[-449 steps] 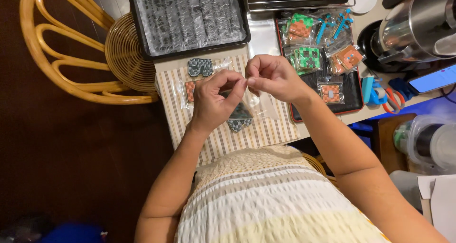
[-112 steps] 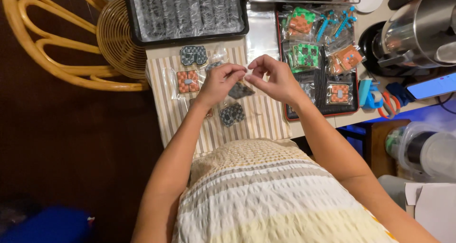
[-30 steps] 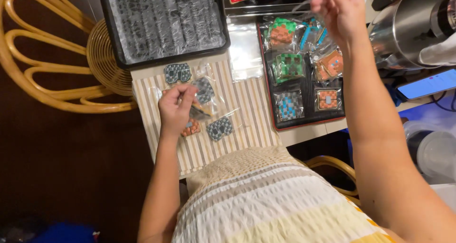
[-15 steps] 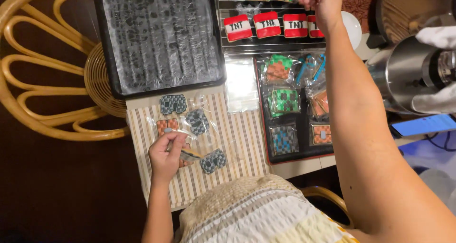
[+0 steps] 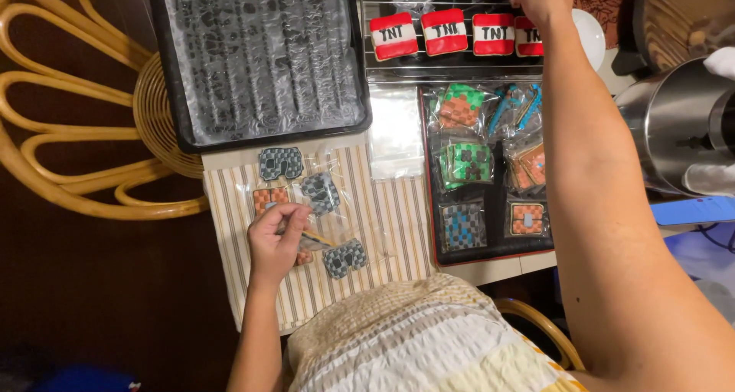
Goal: Packaging decorated cookies into individual plastic bags and sealing them with ties.
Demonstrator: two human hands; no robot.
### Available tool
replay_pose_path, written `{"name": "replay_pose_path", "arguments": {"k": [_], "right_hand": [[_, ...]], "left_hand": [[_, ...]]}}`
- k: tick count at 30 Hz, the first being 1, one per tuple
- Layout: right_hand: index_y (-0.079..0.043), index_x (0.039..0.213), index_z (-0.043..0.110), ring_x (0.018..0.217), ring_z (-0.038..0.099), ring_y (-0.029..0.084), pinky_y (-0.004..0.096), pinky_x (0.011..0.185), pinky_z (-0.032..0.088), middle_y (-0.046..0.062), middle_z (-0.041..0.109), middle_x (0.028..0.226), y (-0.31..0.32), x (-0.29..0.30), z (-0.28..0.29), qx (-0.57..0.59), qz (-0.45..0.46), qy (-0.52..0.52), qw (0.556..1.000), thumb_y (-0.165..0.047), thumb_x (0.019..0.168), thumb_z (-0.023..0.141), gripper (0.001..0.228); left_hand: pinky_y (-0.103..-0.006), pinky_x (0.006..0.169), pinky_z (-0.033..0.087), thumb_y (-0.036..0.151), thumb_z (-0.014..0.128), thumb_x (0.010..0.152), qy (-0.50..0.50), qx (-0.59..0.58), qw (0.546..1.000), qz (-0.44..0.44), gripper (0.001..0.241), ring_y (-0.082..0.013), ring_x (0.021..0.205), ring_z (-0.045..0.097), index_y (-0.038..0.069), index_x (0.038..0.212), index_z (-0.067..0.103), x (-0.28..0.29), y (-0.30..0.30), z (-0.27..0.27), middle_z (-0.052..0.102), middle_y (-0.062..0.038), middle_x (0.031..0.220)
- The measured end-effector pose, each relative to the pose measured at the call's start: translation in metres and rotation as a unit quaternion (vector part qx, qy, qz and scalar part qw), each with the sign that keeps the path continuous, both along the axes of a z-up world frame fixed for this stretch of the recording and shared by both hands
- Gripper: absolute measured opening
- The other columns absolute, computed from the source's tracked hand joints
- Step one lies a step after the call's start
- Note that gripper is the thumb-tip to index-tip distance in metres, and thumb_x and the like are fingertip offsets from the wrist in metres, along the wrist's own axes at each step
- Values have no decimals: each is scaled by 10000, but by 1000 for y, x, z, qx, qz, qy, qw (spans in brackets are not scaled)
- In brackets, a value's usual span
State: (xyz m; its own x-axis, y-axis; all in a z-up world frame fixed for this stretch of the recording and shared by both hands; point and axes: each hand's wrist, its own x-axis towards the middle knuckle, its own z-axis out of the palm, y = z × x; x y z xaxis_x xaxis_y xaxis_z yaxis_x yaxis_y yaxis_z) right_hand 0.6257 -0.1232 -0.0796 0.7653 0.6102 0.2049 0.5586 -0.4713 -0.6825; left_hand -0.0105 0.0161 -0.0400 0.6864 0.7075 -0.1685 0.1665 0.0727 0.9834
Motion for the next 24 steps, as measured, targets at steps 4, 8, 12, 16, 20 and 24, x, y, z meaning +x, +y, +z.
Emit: {"name": "replay_pose_path", "arguments": {"k": [4, 8, 12, 16, 20, 24], "right_hand": [[-81, 824, 663, 707, 620, 122, 283, 614, 476, 30, 657, 785, 14, 16, -14, -50, -45, 106, 992, -124, 1006, 781, 222], [-152, 921, 715, 752, 617, 99, 264, 668, 499, -25, 727, 867, 24, 17, -17, -5, -5, 216, 976, -175, 991, 778, 96], [-81, 896, 653, 857, 705, 107, 287, 789, 540, -7, 721, 897, 37, 11, -16, -70, 77, 202, 974, -155, 996, 752, 159], [-132, 981, 749, 858, 704, 91, 291, 809, 561, -23, 753, 934, 52, 9, -21, -119, 84, 201, 969, -223, 1011, 711, 103], [-35, 989, 709, 767, 673, 240, 411, 701, 544, 118, 712, 856, 63, 2, -25, -234, 86, -24, 968, -241, 1057, 743, 220], [-115, 996, 795, 764, 694, 274, 447, 686, 544, 99, 749, 885, 60, -2, -22, -260, 104, -158, 947, -234, 956, 774, 127]], "left_hand": [[-224, 677, 559, 192, 683, 1002, -26, 23, 999, -9, 207, -72, 753, 686, -13, 1000, 720, -1, 1, -3, 719, -23, 873], [-224, 680, 552, 187, 686, 1008, -31, 30, 999, -3, 206, -73, 756, 676, -15, 1006, 725, -4, 1, -2, 713, -26, 865], [-221, 700, 541, 179, 679, 1018, -26, 32, 999, -5, 199, -71, 773, 664, -14, 1000, 725, -5, 1, 0, 702, -20, 852], [-224, 661, 537, 182, 696, 986, -13, 16, 1000, 4, 193, -73, 731, 669, -9, 974, 722, -2, 0, 3, 703, -15, 831], [-227, 683, 531, 180, 694, 1001, -24, 44, 999, 2, 191, -76, 754, 651, -7, 986, 725, -4, 1, 3, 701, -18, 848], [-226, 695, 532, 165, 681, 1011, -26, 51, 998, 1, 175, -73, 760, 654, -3, 991, 728, -6, 2, 3, 709, -17, 850]]}}
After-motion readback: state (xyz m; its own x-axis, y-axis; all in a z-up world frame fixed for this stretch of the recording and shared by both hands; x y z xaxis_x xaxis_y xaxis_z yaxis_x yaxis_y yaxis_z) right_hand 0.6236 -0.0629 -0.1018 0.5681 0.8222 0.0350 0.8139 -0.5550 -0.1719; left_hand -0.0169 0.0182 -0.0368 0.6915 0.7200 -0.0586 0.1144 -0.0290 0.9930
